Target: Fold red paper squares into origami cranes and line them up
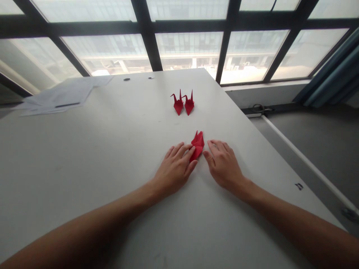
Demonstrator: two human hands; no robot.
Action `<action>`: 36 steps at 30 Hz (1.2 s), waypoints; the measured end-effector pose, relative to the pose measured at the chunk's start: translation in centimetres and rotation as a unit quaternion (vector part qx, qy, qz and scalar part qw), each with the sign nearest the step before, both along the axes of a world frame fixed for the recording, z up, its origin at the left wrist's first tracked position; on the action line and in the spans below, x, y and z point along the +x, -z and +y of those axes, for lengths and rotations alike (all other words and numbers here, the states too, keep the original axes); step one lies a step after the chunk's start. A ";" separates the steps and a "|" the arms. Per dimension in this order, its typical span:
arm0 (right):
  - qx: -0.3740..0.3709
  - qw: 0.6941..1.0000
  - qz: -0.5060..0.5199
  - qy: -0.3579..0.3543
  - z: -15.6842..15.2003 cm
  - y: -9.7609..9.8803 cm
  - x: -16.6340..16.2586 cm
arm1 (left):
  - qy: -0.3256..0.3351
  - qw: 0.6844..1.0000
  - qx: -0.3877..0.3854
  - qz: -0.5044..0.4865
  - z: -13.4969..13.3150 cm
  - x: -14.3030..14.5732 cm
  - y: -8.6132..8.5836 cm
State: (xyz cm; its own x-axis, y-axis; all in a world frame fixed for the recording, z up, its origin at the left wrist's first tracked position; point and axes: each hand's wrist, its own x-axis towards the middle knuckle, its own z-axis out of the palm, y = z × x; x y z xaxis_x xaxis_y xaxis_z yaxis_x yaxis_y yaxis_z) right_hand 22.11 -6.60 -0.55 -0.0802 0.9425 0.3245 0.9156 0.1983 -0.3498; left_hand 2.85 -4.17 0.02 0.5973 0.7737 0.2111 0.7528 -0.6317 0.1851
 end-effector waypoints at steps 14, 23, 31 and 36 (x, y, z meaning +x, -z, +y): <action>0.011 0.996 0.085 -0.004 1.6 0.6 0.7 | 0.049 0.995 -0.037 -0.084 -0.2 0.2 -0.9; 0.013 0.998 0.065 0.001 1.4 0.6 0.6 | 0.028 0.995 -0.021 -0.098 -0.2 0.2 -0.7; 0.011 0.999 0.052 -0.003 1.4 0.6 0.5 | 0.034 0.995 -0.026 -0.090 -0.1 0.2 -0.7; 0.013 0.998 0.057 -0.008 1.4 0.4 0.5 | 0.039 0.994 -0.040 -0.095 -0.6 0.2 -1.2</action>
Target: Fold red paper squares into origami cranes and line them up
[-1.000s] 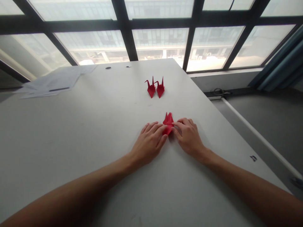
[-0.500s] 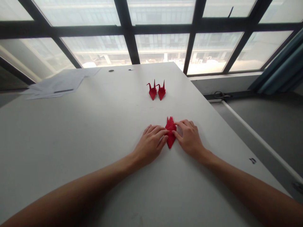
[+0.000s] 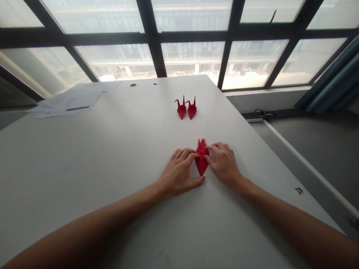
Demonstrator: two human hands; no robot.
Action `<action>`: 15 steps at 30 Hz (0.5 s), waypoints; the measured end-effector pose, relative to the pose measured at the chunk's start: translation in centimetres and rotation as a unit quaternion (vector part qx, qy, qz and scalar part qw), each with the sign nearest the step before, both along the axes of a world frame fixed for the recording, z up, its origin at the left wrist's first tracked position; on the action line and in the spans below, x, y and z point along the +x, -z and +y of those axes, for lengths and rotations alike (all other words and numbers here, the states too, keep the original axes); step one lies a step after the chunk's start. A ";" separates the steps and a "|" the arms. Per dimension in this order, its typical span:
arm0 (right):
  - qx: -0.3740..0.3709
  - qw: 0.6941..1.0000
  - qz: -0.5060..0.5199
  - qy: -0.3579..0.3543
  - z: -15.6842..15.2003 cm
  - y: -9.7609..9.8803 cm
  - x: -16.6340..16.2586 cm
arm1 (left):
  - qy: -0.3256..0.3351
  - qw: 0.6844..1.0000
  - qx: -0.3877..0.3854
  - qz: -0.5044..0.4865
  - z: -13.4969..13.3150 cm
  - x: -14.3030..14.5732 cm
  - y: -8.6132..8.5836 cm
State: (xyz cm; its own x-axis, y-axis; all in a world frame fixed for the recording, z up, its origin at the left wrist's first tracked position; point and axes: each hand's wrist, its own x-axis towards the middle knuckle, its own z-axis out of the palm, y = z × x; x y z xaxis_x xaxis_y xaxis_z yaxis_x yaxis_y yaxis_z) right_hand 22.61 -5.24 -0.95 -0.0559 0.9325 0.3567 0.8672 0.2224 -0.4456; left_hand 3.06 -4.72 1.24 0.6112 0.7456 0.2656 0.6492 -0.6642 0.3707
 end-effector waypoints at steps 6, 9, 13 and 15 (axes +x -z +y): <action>-0.001 1.000 0.002 0.004 0.0 -0.2 -0.2 | 0.022 0.999 0.034 -0.004 -0.5 0.2 -0.4; 0.002 1.000 0.011 0.006 0.0 -0.2 -0.2 | 0.042 0.998 0.040 0.019 -0.6 0.3 -0.3; 0.005 1.000 0.018 -0.012 -0.1 -0.2 -0.2 | 0.021 0.997 0.049 0.049 -0.5 0.3 -0.2; 0.007 1.000 0.008 -0.029 -0.3 -0.4 -0.3 | 0.000 0.996 0.062 0.060 -0.5 0.2 -0.2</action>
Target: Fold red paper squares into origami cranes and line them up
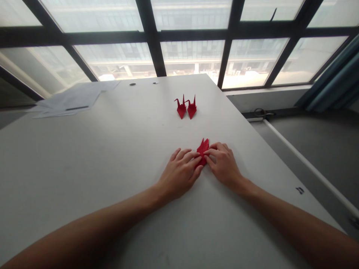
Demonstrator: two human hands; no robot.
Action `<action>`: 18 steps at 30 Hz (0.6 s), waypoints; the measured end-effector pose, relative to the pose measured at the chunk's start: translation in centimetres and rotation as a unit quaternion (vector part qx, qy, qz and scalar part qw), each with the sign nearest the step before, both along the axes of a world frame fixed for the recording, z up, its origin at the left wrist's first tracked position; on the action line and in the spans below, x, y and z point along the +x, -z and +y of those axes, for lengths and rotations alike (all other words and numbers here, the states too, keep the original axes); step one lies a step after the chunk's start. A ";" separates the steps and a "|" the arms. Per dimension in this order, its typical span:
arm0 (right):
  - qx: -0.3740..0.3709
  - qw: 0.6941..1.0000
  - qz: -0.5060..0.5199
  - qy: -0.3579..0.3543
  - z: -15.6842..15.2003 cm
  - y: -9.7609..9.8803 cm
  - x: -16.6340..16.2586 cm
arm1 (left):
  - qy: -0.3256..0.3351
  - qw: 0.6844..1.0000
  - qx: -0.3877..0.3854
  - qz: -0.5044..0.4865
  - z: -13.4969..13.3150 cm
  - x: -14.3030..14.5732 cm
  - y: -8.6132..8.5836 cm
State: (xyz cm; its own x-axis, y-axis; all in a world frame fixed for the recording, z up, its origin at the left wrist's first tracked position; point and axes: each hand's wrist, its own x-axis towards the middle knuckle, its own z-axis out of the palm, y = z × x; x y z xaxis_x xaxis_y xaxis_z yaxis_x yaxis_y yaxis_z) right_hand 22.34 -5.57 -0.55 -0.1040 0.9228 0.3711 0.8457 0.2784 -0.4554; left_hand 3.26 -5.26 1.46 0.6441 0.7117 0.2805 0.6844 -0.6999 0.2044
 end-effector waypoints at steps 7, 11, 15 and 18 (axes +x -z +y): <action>-0.008 0.996 -0.060 -0.065 -1.0 -0.8 -0.7 | -0.056 0.997 0.041 0.021 0.0 -0.2 -0.1; 0.011 0.996 -0.072 -0.044 -1.3 -0.9 -1.0 | -0.053 0.998 0.037 -0.001 0.7 -0.4 0.2; 0.046 0.998 -0.042 0.019 -0.9 -0.8 -0.5 | -0.049 0.998 0.031 -0.027 1.8 -0.8 0.5; 0.042 0.998 -0.041 -0.009 -0.6 -0.4 0.0 | -0.040 0.998 0.028 -0.040 2.4 -1.1 0.5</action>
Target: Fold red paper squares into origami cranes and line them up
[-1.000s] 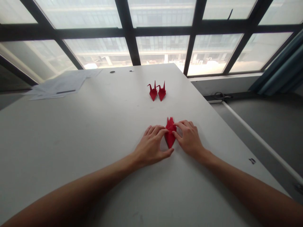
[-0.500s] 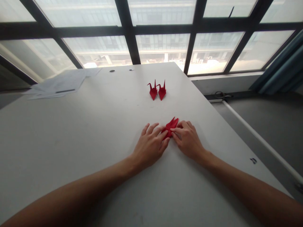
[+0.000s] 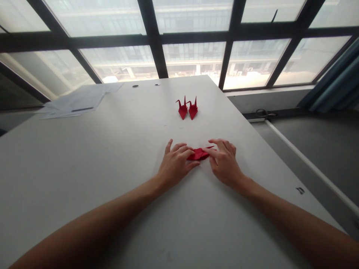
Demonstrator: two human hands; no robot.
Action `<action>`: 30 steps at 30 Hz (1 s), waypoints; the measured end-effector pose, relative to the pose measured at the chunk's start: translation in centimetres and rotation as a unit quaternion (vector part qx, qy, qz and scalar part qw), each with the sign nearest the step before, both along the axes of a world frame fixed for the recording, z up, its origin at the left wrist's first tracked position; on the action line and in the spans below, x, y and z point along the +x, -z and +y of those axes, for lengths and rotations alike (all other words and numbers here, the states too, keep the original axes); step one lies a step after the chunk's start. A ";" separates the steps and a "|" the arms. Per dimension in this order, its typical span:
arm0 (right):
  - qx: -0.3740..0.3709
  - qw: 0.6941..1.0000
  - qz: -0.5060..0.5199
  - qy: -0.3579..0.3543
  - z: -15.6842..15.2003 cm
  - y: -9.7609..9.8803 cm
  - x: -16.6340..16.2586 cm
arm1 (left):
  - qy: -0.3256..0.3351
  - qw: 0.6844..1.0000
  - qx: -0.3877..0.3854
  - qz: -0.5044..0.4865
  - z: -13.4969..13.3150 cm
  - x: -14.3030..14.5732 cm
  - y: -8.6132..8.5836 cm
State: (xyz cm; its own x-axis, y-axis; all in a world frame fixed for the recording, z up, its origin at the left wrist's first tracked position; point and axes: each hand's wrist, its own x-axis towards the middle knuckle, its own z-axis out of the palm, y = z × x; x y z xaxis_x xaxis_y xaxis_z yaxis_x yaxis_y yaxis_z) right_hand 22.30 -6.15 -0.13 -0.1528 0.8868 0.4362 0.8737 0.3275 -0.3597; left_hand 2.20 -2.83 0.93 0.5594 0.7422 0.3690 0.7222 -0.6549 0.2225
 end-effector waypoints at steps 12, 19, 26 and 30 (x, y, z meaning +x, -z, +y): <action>0.006 0.986 0.167 0.001 0.3 -0.2 0.1 | 0.047 0.998 0.009 0.049 1.0 -0.8 -0.4; 0.039 0.947 0.315 0.048 2.5 0.8 2.1 | 0.053 0.998 0.009 0.046 1.1 -0.8 0.0; 0.004 0.960 0.279 -0.012 2.4 0.9 1.9 | 0.074 0.997 -0.011 0.005 1.2 -0.8 0.0; -0.013 0.968 0.240 -0.068 2.2 1.0 1.8 | 0.125 0.991 -0.028 -0.030 1.4 -0.7 0.2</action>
